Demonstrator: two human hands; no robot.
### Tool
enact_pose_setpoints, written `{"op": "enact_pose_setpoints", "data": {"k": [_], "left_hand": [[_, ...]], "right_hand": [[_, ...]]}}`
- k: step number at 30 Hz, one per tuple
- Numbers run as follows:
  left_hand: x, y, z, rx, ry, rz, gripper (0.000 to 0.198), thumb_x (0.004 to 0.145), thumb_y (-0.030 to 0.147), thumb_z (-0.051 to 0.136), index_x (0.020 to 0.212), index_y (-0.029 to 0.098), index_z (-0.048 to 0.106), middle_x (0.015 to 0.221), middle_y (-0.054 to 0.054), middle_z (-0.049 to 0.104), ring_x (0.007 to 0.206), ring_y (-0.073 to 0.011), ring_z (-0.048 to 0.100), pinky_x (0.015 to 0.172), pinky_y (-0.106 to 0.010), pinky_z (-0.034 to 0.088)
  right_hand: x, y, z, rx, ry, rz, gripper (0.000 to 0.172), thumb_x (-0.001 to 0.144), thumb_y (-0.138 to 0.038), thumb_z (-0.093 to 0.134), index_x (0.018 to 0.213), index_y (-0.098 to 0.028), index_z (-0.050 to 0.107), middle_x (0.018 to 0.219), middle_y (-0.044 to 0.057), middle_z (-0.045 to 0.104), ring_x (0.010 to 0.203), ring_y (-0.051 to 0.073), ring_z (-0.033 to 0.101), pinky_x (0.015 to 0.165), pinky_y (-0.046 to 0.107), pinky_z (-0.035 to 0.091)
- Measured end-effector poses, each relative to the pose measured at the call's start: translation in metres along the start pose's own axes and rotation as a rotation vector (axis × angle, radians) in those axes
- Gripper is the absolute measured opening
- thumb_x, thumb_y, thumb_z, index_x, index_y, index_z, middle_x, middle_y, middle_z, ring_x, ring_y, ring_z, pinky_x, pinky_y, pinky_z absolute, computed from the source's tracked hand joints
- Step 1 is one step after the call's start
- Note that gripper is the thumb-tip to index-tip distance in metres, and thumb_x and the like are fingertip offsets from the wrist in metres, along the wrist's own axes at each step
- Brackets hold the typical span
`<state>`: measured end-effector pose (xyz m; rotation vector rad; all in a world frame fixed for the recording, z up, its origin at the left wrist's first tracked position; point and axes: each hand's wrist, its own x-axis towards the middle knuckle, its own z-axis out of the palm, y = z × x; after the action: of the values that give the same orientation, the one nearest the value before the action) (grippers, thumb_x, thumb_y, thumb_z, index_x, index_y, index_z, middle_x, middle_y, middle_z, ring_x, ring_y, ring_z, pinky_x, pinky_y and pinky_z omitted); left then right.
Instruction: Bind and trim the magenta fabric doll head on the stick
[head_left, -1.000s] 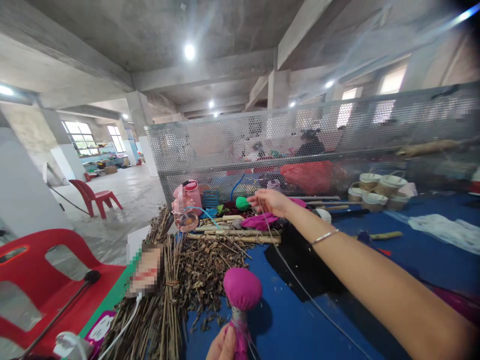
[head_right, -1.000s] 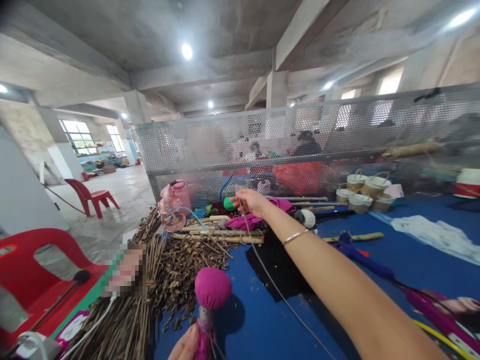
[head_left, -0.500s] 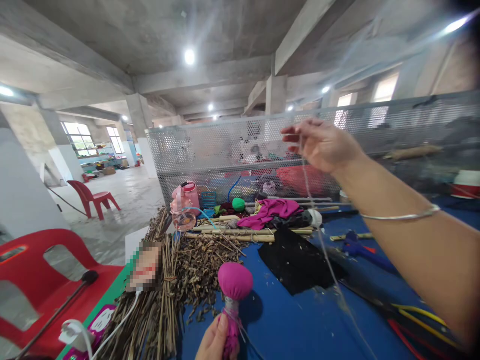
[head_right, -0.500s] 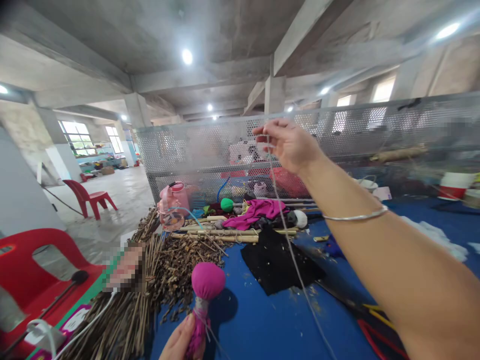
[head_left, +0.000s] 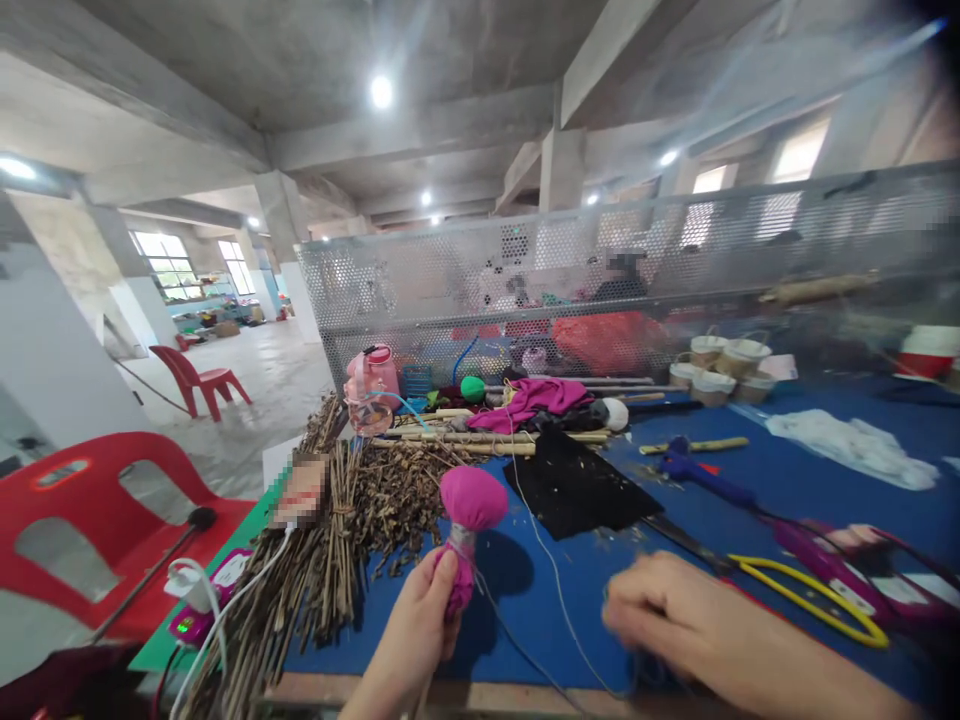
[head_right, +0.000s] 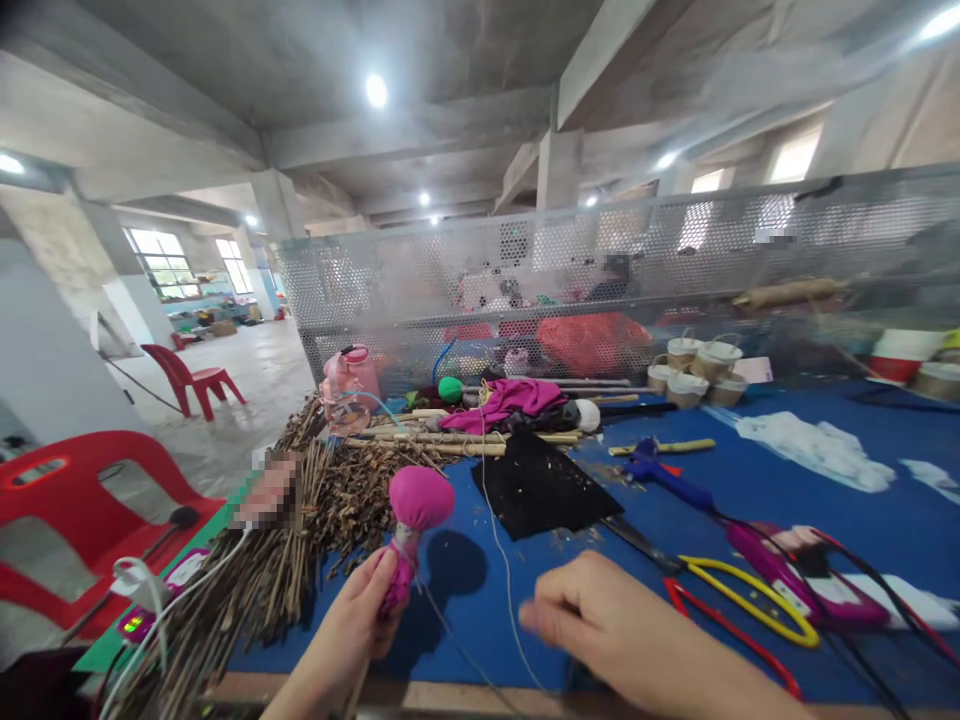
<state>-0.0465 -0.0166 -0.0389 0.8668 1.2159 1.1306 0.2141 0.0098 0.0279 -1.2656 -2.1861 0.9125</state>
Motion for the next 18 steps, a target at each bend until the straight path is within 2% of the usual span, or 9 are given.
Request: {"op": "enact_pose_setpoints", "data": {"k": [3,5,7,9,11,13,15,17,18], "left_hand": [[-0.006,0.009,0.008,0.121,-0.032,0.125,0.051,0.075,0.07,0.049,0.077,0.02,0.043,0.053,0.01,0.033,0.037,-0.0028,0.023,0.037,-0.018,0.017],[-0.008,0.012,0.012,0.183,-0.034,0.181,0.044,0.082,0.063,0.046,0.078,0.019,0.044,0.055,0.009,0.035,0.04,-0.0035,0.026,0.04,-0.018,0.021],[-0.008,0.013,0.015,0.243,-0.001,0.238,0.041,0.086,0.058,0.042,0.077,0.018,0.045,0.057,0.008,0.037,0.043,-0.0047,0.029,0.044,-0.019,0.025],[-0.007,0.014,0.018,0.318,0.048,0.303,0.039,0.088,0.054,0.041,0.078,0.017,0.048,0.059,0.006,0.042,0.047,-0.0063,0.033,0.048,-0.02,0.028],[-0.005,0.016,0.02,0.397,0.092,0.357,0.037,0.09,0.05,0.041,0.082,0.016,0.052,0.064,0.003,0.048,0.054,-0.0086,0.039,0.052,-0.021,0.031],[-0.004,0.018,0.022,0.458,0.123,0.381,0.034,0.091,0.045,0.041,0.086,0.015,0.055,0.069,0.0,0.054,0.06,-0.0112,0.044,0.057,-0.023,0.034],[-0.003,0.02,0.021,0.504,0.157,0.393,0.032,0.091,0.042,0.04,0.086,0.015,0.056,0.072,-0.001,0.057,0.064,-0.0131,0.047,0.06,-0.024,0.035],[-0.002,0.02,0.018,0.537,0.191,0.399,0.031,0.091,0.04,0.04,0.084,0.015,0.055,0.071,-0.002,0.057,0.064,-0.0138,0.048,0.06,-0.024,0.035],[-0.001,0.019,0.016,0.546,0.204,0.399,0.031,0.091,0.041,0.039,0.082,0.016,0.055,0.07,-0.002,0.057,0.064,-0.0139,0.048,0.06,-0.024,0.034]], "right_hand": [[0.009,0.008,0.028,0.19,-0.028,0.092,0.049,0.087,-0.059,0.037,0.072,-0.019,0.061,0.052,-0.002,0.045,0.048,0.011,0.042,0.051,0.024,0.037],[0.018,0.018,0.046,0.358,0.014,0.099,0.046,0.082,-0.061,0.047,0.1,-0.021,0.059,0.066,-0.001,0.052,0.056,0.013,0.048,0.055,0.025,0.041],[0.025,0.026,0.062,0.559,0.007,0.065,0.064,0.072,-0.059,0.063,0.123,-0.023,0.048,0.098,0.007,0.059,0.086,0.02,0.057,0.073,0.031,0.046],[0.031,0.028,0.074,0.765,-0.084,0.038,0.082,0.065,-0.057,0.071,0.134,-0.025,0.039,0.125,0.013,0.05,0.116,0.026,0.048,0.093,0.038,0.04],[0.036,0.024,0.083,0.922,-0.208,0.029,0.09,0.062,-0.056,0.074,0.137,-0.027,0.034,0.134,0.014,0.043,0.125,0.026,0.042,0.1,0.041,0.034],[0.04,0.016,0.088,1.001,-0.317,0.033,0.093,0.06,-0.052,0.078,0.138,-0.028,0.032,0.131,0.012,0.044,0.116,0.024,0.049,0.094,0.038,0.04],[0.043,0.006,0.09,1.006,-0.374,0.066,0.087,0.06,-0.048,0.079,0.133,-0.027,0.036,0.114,0.009,0.053,0.086,0.016,0.058,0.069,0.027,0.047],[0.044,-0.004,0.089,0.947,-0.37,0.137,0.065,0.065,-0.047,0.076,0.118,-0.022,0.048,0.08,-0.001,0.055,0.054,0.006,0.043,0.045,0.017,0.03],[0.043,-0.008,0.087,0.91,-0.333,0.173,0.053,0.068,-0.051,0.073,0.105,-0.019,0.053,0.064,-0.006,0.047,0.046,0.004,0.031,0.04,0.017,0.02]]}}
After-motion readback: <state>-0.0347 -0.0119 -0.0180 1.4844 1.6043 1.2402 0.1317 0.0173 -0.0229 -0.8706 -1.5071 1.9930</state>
